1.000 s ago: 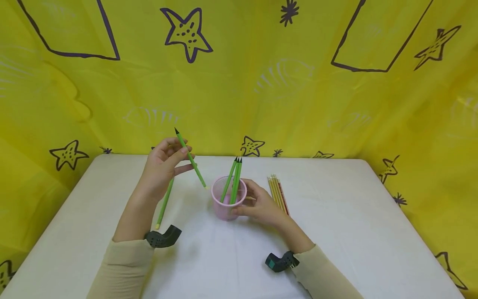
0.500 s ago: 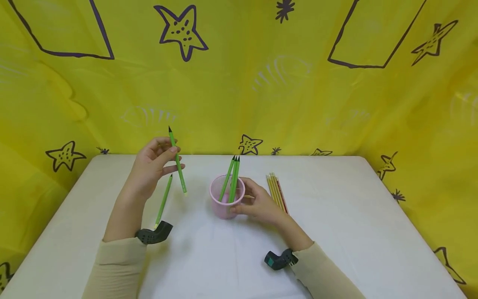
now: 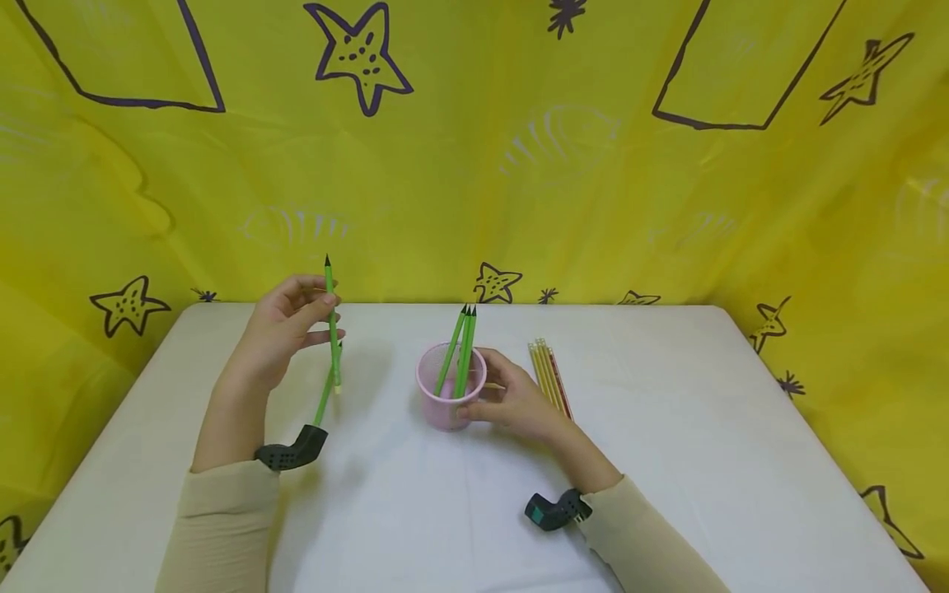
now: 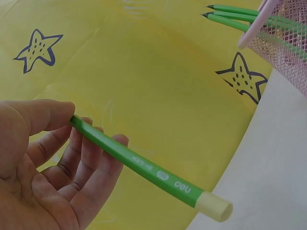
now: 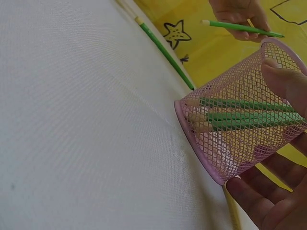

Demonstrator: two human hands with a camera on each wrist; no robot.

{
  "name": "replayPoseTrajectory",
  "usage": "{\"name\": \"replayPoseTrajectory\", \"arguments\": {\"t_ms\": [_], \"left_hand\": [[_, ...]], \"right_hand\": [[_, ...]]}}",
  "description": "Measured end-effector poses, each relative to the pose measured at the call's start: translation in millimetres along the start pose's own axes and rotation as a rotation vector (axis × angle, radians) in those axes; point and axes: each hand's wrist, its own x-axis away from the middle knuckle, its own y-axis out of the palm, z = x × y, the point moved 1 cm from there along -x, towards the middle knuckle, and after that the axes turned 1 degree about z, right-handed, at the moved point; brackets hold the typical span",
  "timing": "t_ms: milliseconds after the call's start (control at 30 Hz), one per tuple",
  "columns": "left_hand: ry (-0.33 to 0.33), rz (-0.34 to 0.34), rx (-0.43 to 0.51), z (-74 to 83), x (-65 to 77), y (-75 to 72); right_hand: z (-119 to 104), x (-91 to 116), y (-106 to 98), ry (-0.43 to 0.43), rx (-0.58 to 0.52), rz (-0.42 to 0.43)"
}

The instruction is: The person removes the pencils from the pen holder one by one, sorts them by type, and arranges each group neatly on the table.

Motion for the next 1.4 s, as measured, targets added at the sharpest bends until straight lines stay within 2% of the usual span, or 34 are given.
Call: {"name": "replayPoseTrajectory", "arguments": {"t_ms": [233,433,567,733,967,1400], "left_hand": [[-0.064,-0.006,-0.110,-5.1,-0.1,-8.7],[-0.123,-0.075,-0.248,-9.4,-2.4,-11.2],[-0.143,-0.122,-0.299,-13.4,-3.3,-9.0],[-0.170,-0.152,-0.312,-20.7,-4.6,-8.3],[-0.188,-0.152,-0.329,-31.5,-7.4,-8.4],[-0.271,-0.161,-0.334,-47.2,-10.6,-6.2]], "right_hand": [[1,-1,0,-0.012,0.000,-0.005],[0,0,0,-0.012,0.013,0.001],[-1,0,0,-0.013,0.007,-0.001],[-2,1,0,-0.007,0.009,0.000],[0,1,0,-0.011,0.011,-0.002],[0,0,-1,-0.026,0.014,-0.001]]}}
